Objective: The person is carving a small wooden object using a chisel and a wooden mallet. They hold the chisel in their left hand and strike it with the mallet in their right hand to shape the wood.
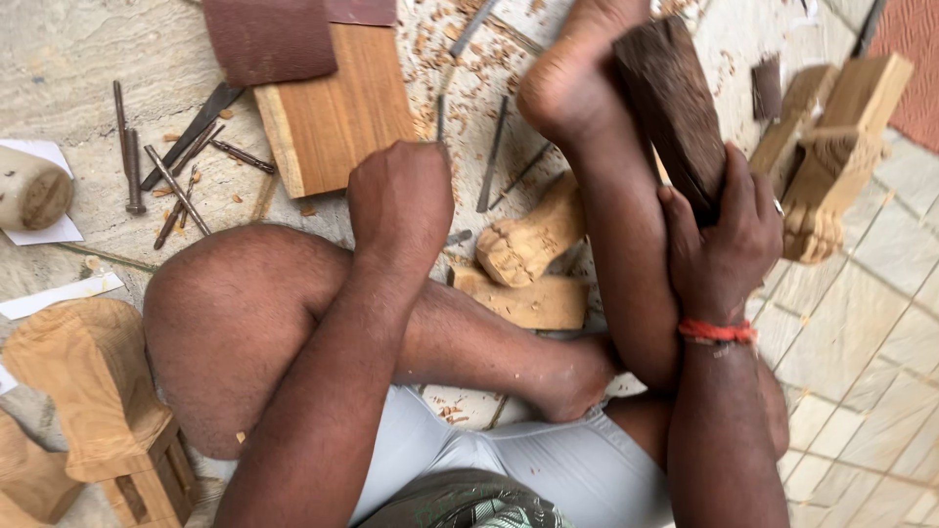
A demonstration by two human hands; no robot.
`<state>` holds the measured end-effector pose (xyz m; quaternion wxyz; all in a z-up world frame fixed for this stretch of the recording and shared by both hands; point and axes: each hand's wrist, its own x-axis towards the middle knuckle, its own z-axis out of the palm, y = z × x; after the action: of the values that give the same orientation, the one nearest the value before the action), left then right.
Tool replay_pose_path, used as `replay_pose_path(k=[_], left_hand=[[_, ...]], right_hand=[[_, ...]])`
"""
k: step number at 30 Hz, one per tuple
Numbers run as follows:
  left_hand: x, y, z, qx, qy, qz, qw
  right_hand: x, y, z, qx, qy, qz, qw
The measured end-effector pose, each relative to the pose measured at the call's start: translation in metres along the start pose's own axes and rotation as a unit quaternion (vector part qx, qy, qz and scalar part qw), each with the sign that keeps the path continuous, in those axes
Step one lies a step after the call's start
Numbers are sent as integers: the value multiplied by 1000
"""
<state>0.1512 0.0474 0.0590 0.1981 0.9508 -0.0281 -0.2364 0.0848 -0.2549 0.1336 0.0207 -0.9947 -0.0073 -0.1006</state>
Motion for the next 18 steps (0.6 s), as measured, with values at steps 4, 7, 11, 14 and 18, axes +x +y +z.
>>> replay_pose_path(k=[4,7,11,14,18], left_hand=[[8,9,15,21,166,60,984],[15,20,24,-10,140,107,984],[28,45,43,60,58,59,995],[35,50,62,40,59,13,997],[40,50,67,56,-14,4,998]], right_hand=[[-4,4,0,-12,12,-13,1000],[-2,3,-2,-6,18,-14,1000],[-3,1,-3,2,26,-3,1000],[-5,2,0,15,30,1,999],[-7,4,0,6,30,-3,1000]])
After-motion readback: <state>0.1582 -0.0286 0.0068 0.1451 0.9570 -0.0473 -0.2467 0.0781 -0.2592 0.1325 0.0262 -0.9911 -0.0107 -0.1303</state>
